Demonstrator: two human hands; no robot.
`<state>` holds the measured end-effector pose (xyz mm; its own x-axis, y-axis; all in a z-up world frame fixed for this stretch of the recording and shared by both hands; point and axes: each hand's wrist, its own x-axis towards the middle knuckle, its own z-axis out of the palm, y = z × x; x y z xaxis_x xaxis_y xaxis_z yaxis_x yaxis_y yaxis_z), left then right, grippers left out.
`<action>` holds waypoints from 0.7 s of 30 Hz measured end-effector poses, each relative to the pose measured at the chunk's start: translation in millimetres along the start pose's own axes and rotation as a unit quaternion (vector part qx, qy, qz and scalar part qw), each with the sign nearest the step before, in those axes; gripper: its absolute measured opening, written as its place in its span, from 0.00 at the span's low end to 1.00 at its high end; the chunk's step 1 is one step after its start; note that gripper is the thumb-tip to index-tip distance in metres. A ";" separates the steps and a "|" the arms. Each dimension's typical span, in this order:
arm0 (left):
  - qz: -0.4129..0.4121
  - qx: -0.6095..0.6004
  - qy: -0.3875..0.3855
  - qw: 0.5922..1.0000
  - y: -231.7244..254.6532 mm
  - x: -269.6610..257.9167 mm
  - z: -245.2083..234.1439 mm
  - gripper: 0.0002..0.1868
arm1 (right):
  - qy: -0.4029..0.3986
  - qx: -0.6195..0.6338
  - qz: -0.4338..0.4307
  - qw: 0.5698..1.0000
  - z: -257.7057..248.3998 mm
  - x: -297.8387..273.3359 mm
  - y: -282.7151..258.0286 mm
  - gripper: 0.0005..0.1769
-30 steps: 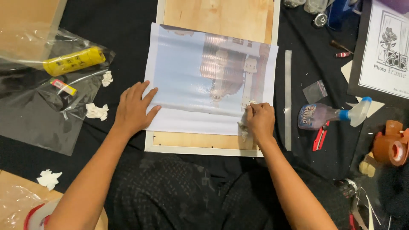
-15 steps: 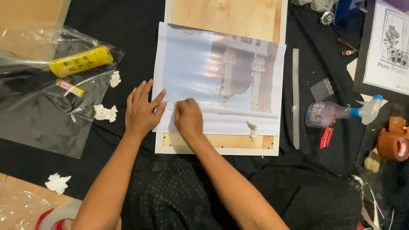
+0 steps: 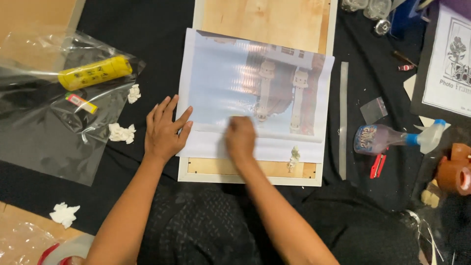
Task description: Cleaning a printed picture using a spray bottle and a cloth on a flat surface.
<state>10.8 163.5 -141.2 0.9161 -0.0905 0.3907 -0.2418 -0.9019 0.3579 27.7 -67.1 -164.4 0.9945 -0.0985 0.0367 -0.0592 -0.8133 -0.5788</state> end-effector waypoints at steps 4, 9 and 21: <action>0.020 0.007 0.004 1.000 -6.2 0.1 5.4 0.18 | 0.026 -0.017 -0.142 0.989 71.8 -2.9 -67.1 0.03; 0.003 0.015 0.000 1.000 -2.9 -1.9 0.9 0.18 | 0.061 -0.038 -0.147 0.987 9.3 8.2 1.7 0.03; -0.007 0.015 0.000 1.000 2.5 0.4 -3.6 0.18 | 0.121 -0.150 0.012 0.981 -43.7 35.5 65.6 0.05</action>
<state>9.4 162.7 -137.1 0.9193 -0.0782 0.3858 -0.2196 -0.9152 0.3378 55.3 -149.0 -165.5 0.9450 -0.2236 0.2388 -0.1417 -0.9377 -0.3171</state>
